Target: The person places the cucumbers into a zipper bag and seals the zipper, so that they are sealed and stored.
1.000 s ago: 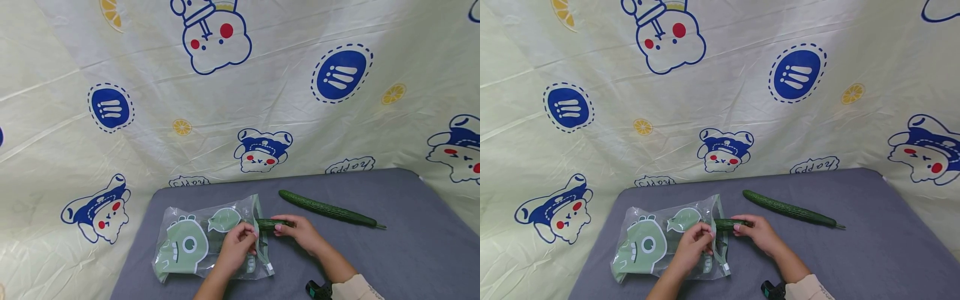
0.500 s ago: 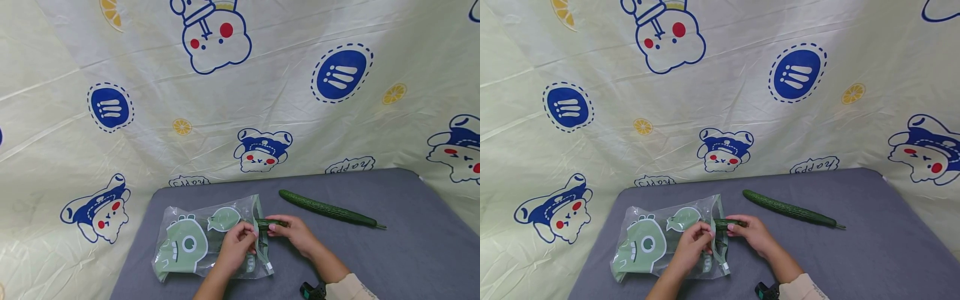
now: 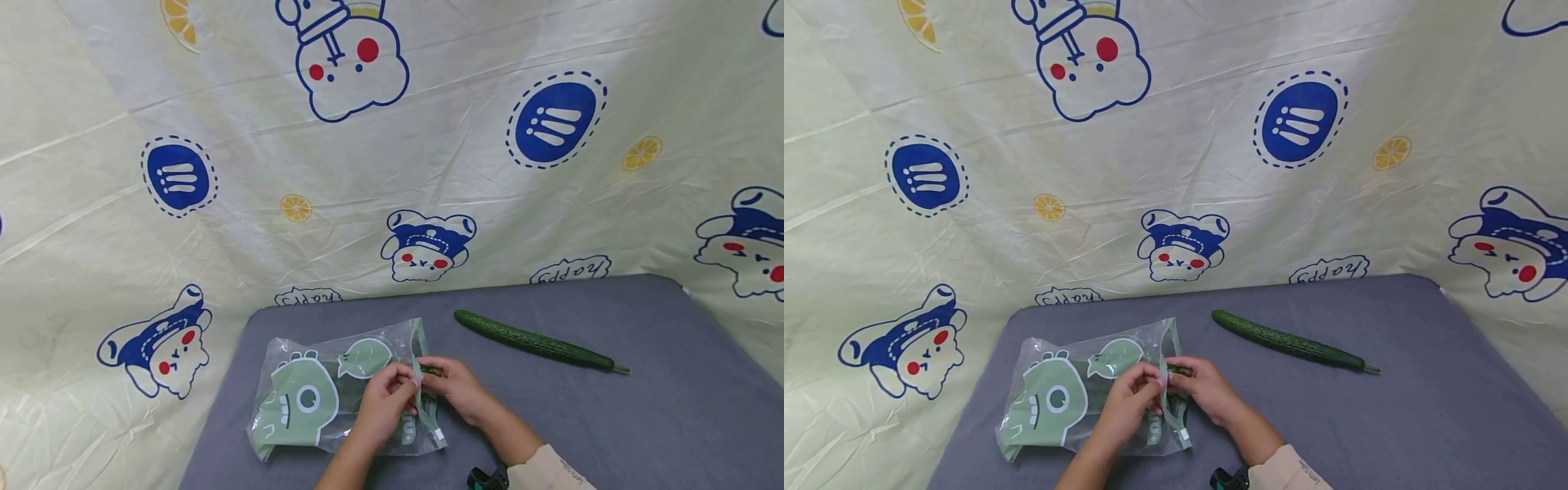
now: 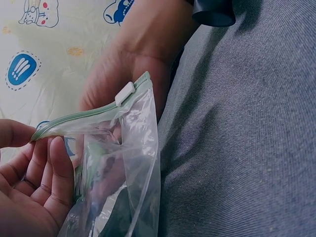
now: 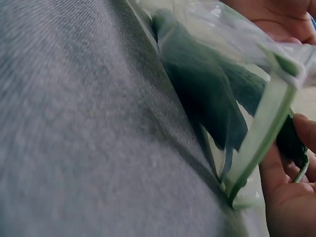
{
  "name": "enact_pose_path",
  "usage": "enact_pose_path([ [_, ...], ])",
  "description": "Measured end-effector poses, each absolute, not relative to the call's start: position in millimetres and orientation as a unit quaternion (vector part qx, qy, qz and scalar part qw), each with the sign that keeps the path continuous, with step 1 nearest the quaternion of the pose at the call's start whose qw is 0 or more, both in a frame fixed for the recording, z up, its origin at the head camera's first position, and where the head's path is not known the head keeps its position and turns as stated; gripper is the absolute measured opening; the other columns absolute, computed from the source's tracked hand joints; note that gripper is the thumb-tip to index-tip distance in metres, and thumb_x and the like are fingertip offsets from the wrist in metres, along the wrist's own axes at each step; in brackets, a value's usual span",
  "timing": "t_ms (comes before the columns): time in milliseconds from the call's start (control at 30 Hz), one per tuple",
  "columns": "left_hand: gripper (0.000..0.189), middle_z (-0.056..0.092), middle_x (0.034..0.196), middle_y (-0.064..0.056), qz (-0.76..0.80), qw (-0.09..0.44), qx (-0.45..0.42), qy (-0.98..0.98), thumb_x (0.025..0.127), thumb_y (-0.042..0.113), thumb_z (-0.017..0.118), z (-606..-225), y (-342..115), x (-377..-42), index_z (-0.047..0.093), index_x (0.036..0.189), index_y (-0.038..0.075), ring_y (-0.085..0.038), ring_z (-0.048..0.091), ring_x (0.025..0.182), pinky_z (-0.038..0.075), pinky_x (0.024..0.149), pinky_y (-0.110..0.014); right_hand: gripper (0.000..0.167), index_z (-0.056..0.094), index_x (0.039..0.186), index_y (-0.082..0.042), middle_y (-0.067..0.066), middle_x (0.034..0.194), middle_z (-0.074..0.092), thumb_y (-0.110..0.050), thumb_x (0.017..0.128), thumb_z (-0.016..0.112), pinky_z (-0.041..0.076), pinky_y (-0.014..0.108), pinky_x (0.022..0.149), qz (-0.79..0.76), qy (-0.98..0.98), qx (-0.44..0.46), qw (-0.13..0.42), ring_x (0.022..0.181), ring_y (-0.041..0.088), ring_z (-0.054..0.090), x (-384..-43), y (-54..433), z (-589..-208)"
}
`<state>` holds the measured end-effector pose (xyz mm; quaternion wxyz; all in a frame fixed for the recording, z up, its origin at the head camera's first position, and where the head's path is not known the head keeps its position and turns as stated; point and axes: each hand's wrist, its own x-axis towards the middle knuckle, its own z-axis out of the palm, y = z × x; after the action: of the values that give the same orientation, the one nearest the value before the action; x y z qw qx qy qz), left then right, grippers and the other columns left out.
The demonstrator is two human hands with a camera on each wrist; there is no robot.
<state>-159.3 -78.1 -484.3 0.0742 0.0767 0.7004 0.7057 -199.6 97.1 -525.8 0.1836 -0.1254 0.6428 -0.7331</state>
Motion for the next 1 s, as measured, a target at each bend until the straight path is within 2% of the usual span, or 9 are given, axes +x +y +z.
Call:
enact_pose_path([
  [167,0.018,0.058,0.079,0.000,0.707,0.073,0.077,0.699,0.093,0.003,0.064,-484,-78,-160,0.059,0.102,-0.012,-0.006,0.056,0.062,0.055,0.056,-0.019,0.055,0.043,0.142,0.015,0.010,0.123,0.070,-0.014,0.100,0.062,0.056,0.019,0.090,-0.738,0.631,-0.129,0.198,0.104,0.004,0.067,-201,93,-526],
  [267,0.018,0.059,0.080,0.000,0.707,0.071,0.078,0.699,0.093,0.004,0.065,-484,-78,-160,0.060,0.101,-0.011,-0.006,0.057,0.063,0.055,0.056,-0.020,0.054,0.041,0.142,0.013,0.015,0.128,0.066,-0.012,0.099,0.061,0.055,0.019,0.091,-0.730,0.641,-0.128,0.198,0.105,0.006,0.067,-202,94,-526],
  [400,0.018,0.059,0.080,-0.001,0.709,0.069,0.080,0.698,0.093,0.005,0.065,-485,-78,-160,0.060,0.101,-0.011,-0.006,0.057,0.063,0.055,0.056,-0.020,0.051,0.047,0.140,0.010,0.022,0.132,0.063,-0.014,0.098,0.063,0.053,0.019,0.092,-0.708,0.671,-0.120,0.184,0.106,0.008,0.065,-204,98,-528],
  [567,0.018,0.059,0.080,-0.002,0.710,0.069,0.081,0.696,0.093,0.004,0.065,-485,-78,-160,0.060,0.101,-0.011,-0.006,0.057,0.063,0.055,0.056,-0.020,0.047,0.052,0.137,0.010,0.023,0.128,0.066,-0.013,0.098,0.063,0.054,0.020,0.092,-0.701,0.683,-0.123,0.167,0.104,0.008,0.067,-206,101,-530],
  [800,0.016,0.058,0.079,-0.002,0.711,0.062,0.084,0.696,0.092,0.002,0.065,-486,-78,-160,0.061,0.100,-0.011,-0.006,0.056,0.063,0.055,0.055,-0.020,0.043,0.057,0.132,0.011,0.027,0.128,0.065,-0.013,0.097,0.065,0.055,0.018,0.089,-0.692,0.700,-0.128,0.118,0.104,0.002,0.066,-206,92,-527],
  [900,0.016,0.057,0.079,-0.001,0.711,0.061,0.084,0.695,0.092,0.002,0.065,-486,-77,-159,0.060,0.099,-0.011,-0.006,0.056,0.062,0.054,0.055,-0.020,0.040,0.058,0.130,0.012,0.027,0.128,0.066,-0.009,0.097,0.063,0.054,0.017,0.089,-0.699,0.695,-0.127,0.108,0.104,0.001,0.066,-206,86,-528],
  [1000,0.015,0.057,0.079,-0.001,0.712,0.062,0.085,0.694,0.092,0.002,0.064,-486,-77,-159,0.060,0.099,-0.011,-0.007,0.056,0.063,0.054,0.055,-0.020,0.035,0.060,0.127,0.013,0.025,0.121,0.069,-0.004,0.096,0.060,0.054,0.017,0.086,-0.709,0.685,-0.126,0.107,0.099,0.002,0.067,-206,80,-529],
])
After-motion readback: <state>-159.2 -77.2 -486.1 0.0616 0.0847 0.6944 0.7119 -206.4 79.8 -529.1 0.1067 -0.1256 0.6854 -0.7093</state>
